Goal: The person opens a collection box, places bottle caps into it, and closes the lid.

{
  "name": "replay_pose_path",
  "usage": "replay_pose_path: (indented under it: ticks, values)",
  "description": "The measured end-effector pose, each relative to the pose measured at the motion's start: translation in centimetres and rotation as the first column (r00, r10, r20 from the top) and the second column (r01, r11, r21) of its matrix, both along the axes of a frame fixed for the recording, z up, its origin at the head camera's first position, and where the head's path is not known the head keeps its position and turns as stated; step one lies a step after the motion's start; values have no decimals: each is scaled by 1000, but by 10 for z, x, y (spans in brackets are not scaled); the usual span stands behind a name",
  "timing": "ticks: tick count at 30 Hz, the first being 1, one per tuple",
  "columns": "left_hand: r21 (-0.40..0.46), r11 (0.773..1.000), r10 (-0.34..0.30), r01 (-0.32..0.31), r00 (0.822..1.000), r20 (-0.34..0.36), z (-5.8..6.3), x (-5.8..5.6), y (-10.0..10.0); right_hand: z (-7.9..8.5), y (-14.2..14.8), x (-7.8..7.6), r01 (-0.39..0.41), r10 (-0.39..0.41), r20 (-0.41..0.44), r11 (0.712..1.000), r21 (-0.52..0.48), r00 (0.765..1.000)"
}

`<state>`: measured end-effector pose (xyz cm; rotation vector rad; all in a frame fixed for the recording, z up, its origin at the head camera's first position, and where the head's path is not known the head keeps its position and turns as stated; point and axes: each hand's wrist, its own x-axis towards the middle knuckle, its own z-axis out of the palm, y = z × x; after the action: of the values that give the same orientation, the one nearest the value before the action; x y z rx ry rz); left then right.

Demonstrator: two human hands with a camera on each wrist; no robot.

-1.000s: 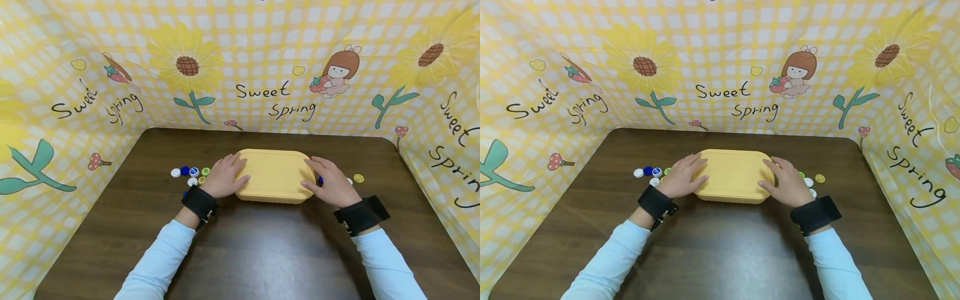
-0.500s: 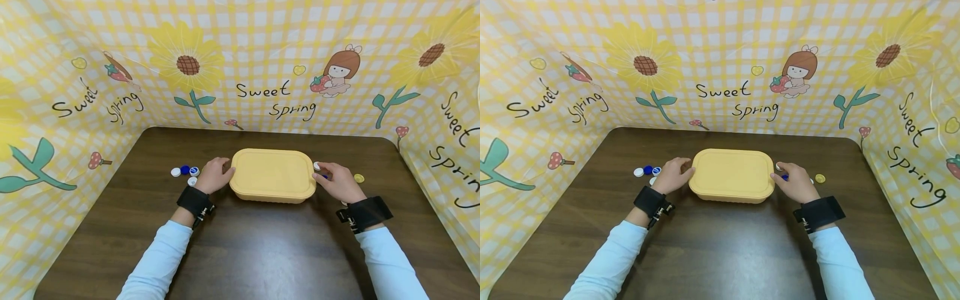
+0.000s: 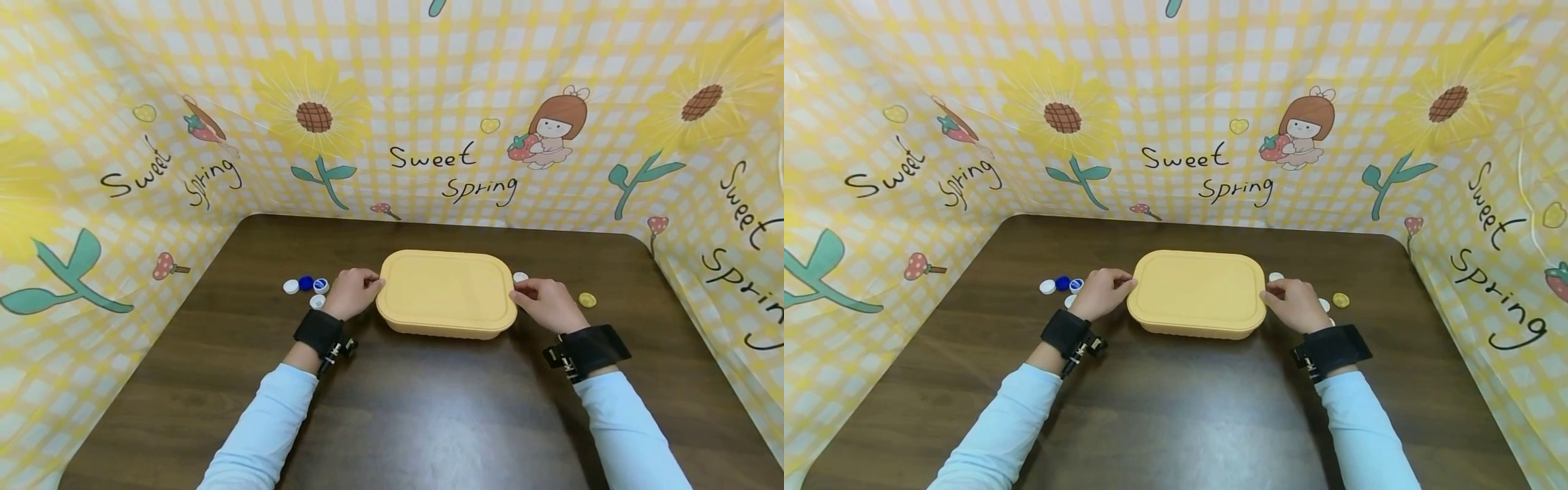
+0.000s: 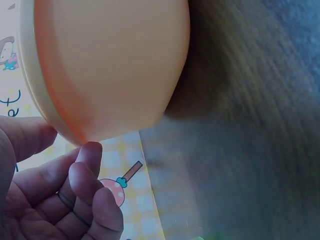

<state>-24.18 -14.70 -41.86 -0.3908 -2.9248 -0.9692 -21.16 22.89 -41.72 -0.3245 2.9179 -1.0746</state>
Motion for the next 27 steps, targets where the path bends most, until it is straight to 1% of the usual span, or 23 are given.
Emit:
replay_pose_path:
  ticks: [10, 16, 18, 21, 27]
  values:
    - [33, 999, 27, -27, 999, 18, 0, 1, 3, -4, -2, 1, 36, -36, -9, 998, -47, 999]
    - [47, 998, 28, -29, 999, 19, 2, 3, 3, -3, -4, 4, 60, -61, -13, 997, -58, 998]
    - [55, 998, 28, -29, 999, 14, 3, 4, 4, -1, -5, 6, 65, -66, -17, 996, -65, 998]
    - [61, 998, 28, -27, 1000, -12, 6, 5, 4, 1, -5, 7, 74, -76, -27, 995, -68, 997]
    - [76, 997, 21, -17, 998, -57, 12, 7, 2, 6, -3, 10, 61, -65, -62, 996, -65, 996]
